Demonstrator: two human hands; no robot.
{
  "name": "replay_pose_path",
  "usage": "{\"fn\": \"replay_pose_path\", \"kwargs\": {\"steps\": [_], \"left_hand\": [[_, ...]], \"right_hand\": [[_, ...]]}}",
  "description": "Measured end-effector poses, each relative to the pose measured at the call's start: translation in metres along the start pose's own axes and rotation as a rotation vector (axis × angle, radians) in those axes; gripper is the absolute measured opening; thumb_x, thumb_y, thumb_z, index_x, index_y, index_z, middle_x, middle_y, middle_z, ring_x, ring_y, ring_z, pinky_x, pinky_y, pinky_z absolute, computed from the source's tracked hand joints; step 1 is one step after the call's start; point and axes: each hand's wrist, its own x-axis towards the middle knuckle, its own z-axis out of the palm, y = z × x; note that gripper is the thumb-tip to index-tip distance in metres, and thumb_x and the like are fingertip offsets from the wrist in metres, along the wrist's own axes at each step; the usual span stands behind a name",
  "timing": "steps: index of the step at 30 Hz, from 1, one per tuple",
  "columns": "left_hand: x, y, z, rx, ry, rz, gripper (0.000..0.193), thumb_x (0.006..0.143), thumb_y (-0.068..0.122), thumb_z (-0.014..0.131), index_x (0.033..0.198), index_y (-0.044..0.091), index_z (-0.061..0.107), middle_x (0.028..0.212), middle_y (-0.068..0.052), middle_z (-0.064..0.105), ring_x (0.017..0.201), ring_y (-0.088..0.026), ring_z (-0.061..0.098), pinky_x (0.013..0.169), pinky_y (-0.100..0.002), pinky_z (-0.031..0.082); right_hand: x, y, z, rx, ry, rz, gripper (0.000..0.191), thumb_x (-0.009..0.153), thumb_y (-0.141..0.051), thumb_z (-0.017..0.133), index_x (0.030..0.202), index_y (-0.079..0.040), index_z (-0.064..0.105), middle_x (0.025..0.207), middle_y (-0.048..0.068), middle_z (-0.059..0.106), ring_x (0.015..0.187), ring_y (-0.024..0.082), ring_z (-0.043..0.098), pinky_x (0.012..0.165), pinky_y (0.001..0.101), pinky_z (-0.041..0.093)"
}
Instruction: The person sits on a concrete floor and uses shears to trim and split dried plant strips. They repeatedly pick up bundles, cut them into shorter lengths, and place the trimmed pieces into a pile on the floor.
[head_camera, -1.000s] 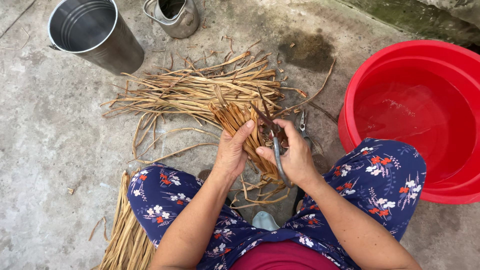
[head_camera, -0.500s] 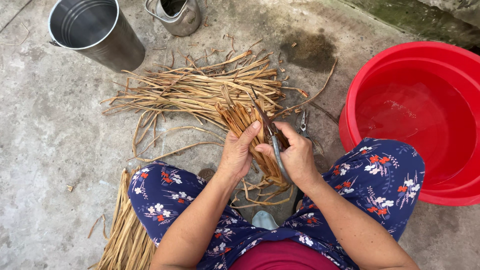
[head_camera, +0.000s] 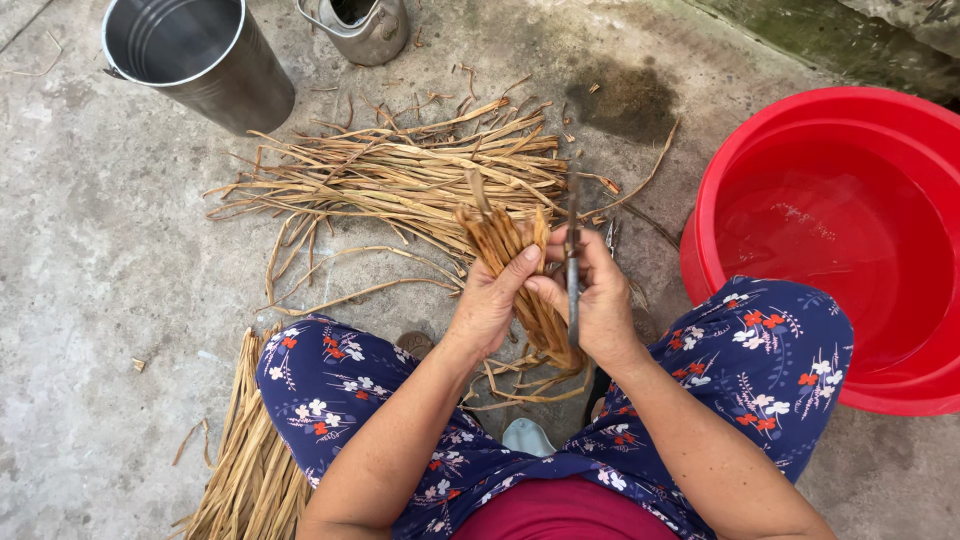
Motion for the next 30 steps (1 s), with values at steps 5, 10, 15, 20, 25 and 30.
{"fn": "replay_pose_path", "kwargs": {"steps": [5, 10, 15, 20, 25, 30], "left_hand": [[0.0, 0.003, 0.001, 0.091, -0.136, -0.035, 0.066, 0.099, 0.036, 0.064, 0.155, 0.014, 0.039, 0.151, 0.0, 0.05, 0.141, -0.013, 0.047, 0.118, -0.034, 0.037], [-0.003, 0.003, -0.007, 0.08, -0.189, -0.252, 0.073, 0.102, 0.041, 0.062, 0.16, 0.005, 0.034, 0.149, -0.011, 0.048, 0.138, -0.023, 0.047, 0.114, -0.042, 0.039], [-0.007, 0.005, -0.006, -0.005, -0.262, -0.223, 0.074, 0.104, 0.034, 0.064, 0.163, 0.005, 0.031, 0.152, -0.011, 0.047, 0.14, -0.024, 0.045, 0.118, -0.042, 0.038], [-0.008, 0.006, 0.0, 0.003, -0.256, -0.124, 0.074, 0.103, 0.032, 0.062, 0.165, 0.011, 0.027, 0.155, -0.008, 0.044, 0.141, -0.02, 0.043, 0.118, -0.038, 0.038], [-0.001, -0.012, -0.006, 0.002, -0.15, -0.174, 0.058, 0.108, 0.034, 0.064, 0.154, 0.005, 0.044, 0.131, -0.003, 0.058, 0.121, -0.015, 0.054, 0.104, -0.035, 0.047], [0.005, -0.014, -0.017, 0.279, -0.245, -0.081, 0.053, 0.093, 0.013, 0.078, 0.139, 0.009, 0.053, 0.103, 0.003, 0.059, 0.093, -0.009, 0.061, 0.079, -0.029, 0.057]], "right_hand": [[0.004, 0.003, -0.004, 0.049, -0.018, -0.015, 0.049, 0.091, -0.002, 0.079, 0.134, -0.007, 0.056, 0.115, 0.004, 0.073, 0.106, 0.01, 0.069, 0.09, 0.0253, 0.058], [0.006, 0.001, -0.008, -0.042, -0.049, -0.035, 0.057, 0.089, -0.001, 0.079, 0.139, -0.006, 0.052, 0.12, 0.006, 0.069, 0.106, 0.011, 0.066, 0.089, 0.0254, 0.054], [0.012, -0.001, -0.01, 0.183, -0.028, 0.036, 0.053, 0.091, -0.001, 0.076, 0.138, -0.004, 0.053, 0.121, 0.008, 0.072, 0.109, 0.013, 0.069, 0.095, 0.0268, 0.056], [0.013, 0.003, -0.014, 0.267, -0.036, 0.094, 0.052, 0.091, 0.0, 0.076, 0.137, -0.003, 0.053, 0.117, 0.007, 0.073, 0.106, 0.012, 0.07, 0.092, 0.0265, 0.057], [0.013, 0.016, -0.011, 0.195, -0.032, 0.059, 0.058, 0.09, 0.001, 0.076, 0.141, -0.003, 0.05, 0.113, 0.005, 0.071, 0.1, 0.009, 0.067, 0.087, 0.024, 0.055], [0.017, 0.019, -0.021, 0.209, -0.098, 0.181, 0.061, 0.09, -0.002, 0.074, 0.146, -0.002, 0.049, 0.108, 0.006, 0.072, 0.094, 0.009, 0.067, 0.08, 0.0247, 0.055]]}}
